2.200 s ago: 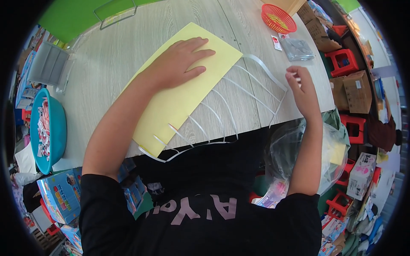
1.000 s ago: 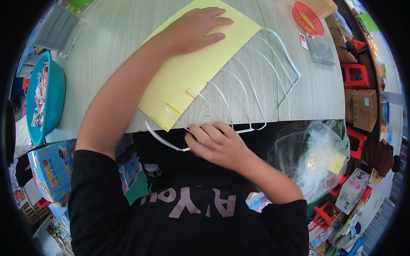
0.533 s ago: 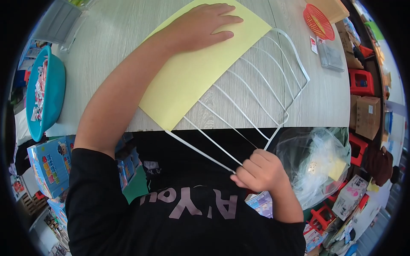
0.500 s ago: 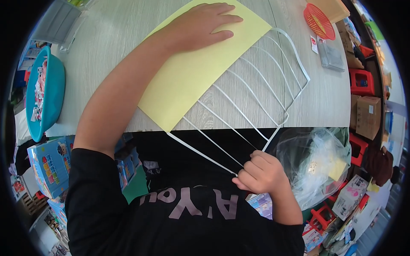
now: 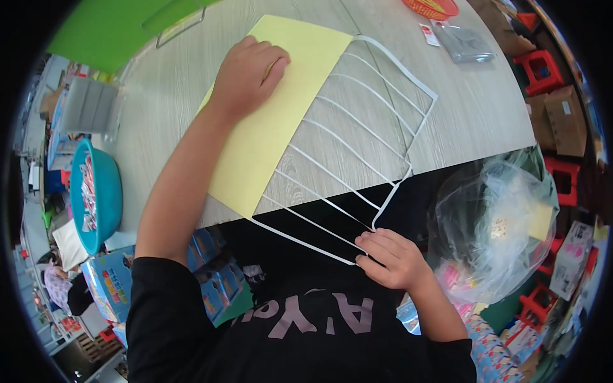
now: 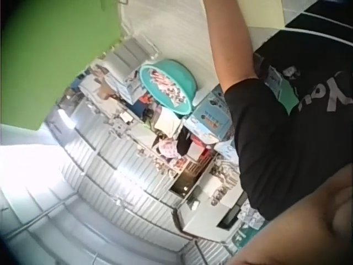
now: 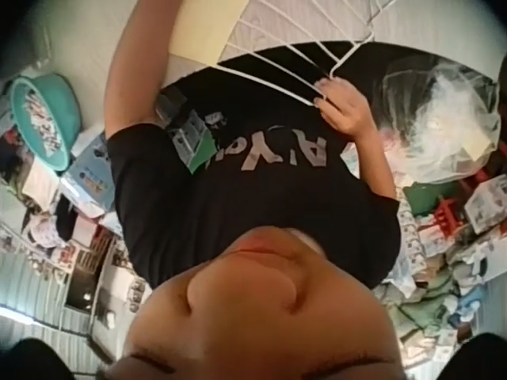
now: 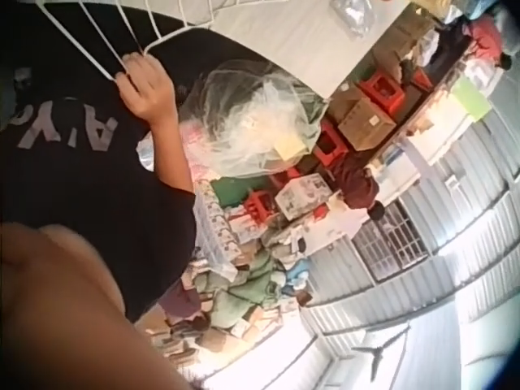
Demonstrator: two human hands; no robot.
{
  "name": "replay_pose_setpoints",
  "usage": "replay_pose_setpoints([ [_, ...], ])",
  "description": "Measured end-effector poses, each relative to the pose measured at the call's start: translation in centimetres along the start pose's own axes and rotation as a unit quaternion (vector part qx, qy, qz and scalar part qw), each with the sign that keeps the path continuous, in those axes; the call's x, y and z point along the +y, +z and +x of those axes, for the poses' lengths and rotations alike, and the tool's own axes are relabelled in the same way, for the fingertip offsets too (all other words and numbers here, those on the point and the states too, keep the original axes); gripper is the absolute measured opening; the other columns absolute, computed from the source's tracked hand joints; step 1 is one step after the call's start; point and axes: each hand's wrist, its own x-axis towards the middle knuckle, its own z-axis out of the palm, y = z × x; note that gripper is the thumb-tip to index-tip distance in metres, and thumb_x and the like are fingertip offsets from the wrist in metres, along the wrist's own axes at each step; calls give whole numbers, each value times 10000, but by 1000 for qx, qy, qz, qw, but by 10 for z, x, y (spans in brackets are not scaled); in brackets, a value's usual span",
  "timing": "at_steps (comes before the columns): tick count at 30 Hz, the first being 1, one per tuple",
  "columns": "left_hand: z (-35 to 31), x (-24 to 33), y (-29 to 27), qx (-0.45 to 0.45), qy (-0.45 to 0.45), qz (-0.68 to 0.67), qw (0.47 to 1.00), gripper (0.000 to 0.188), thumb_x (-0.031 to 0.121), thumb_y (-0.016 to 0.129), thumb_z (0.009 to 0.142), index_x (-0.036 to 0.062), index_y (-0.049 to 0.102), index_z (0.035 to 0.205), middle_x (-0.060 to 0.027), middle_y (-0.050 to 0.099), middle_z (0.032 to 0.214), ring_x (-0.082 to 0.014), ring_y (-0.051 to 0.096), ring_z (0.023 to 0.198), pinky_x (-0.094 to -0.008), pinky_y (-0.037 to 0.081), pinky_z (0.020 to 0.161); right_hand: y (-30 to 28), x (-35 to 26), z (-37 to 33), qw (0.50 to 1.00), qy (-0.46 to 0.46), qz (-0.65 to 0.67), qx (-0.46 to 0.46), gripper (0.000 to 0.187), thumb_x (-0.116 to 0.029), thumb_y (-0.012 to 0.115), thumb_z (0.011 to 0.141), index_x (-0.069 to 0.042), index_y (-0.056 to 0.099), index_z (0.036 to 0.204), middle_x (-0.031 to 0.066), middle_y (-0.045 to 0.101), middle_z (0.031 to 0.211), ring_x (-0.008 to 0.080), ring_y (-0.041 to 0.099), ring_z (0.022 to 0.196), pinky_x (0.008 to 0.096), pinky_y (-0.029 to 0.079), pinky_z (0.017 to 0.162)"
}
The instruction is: Remove the excess waste material from a sheet of printed toy labels.
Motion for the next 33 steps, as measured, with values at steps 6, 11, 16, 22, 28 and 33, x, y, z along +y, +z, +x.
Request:
replay_pose_setpoints([
  [6, -4, 13, -6, -41, -114, -37, 992, 147, 228, 579, 947, 112, 650, 890, -88, 649, 731, -313, 631, 719, -464, 510, 682, 4, -12, 3, 998, 14, 22, 56, 186, -75, 747, 799, -91, 700, 979, 111, 717, 1139, 270, 705, 1066, 372, 593, 876],
  [11, -3, 8, -1, -45, -130, 5, 991, 169, 251, 549, 963, 107, 627, 921, -115, 656, 722, -344, 646, 692, -489, 504, 640, 1, 0, -5, 995, -4, 72, 72, 284, -18, 715, 726, -78, 700, 1004, 152, 687, 1142, 341, 712, 1024, 455, 586, 832],
  [16, -8, 6, -14, -53, -151, 31, 987, 193, 259, 534, 974, 101, 636, 928, -115, 664, 720, -348, 653, 697, -488, 507, 650, -13, 16, 4, 993, 5, 42, 109, 225, -22, 743, 711, -42, 714, 934, 164, 665, 1122, 377, 708, 1024, 452, 605, 764],
  [22, -37, 22, -57, -67, -120, 37, 990, 215, 291, 616, 945, 125, 705, 1049, -99, 679, 961, -310, 636, 983, -444, 512, 823, -20, 31, 4, 990, 9, 14, 139, 246, 26, 682, 697, -54, 711, 929, 152, 664, 1099, 370, 696, 1002, 477, 559, 788],
  [28, -98, 136, -109, -81, -93, 96, 988, 411, 352, 728, 867, 188, 674, 1239, -97, 644, 1194, -306, 580, 1214, -461, 457, 993, -21, 37, -13, 988, 50, -9, 144, 244, 47, 664, 711, -61, 722, 922, 138, 660, 1039, 365, 683, 974, 486, 550, 766],
  [33, -142, 162, -98, -141, -130, 51, 980, 379, 203, 757, 791, 181, 736, 1168, -99, 637, 1327, -325, 608, 1252, -452, 491, 995, -16, 30, -19, 970, 177, 28, 162, 299, 86, 579, 721, -52, 748, 926, 198, 622, 1168, 408, 629, 1148, 480, 523, 979],
])
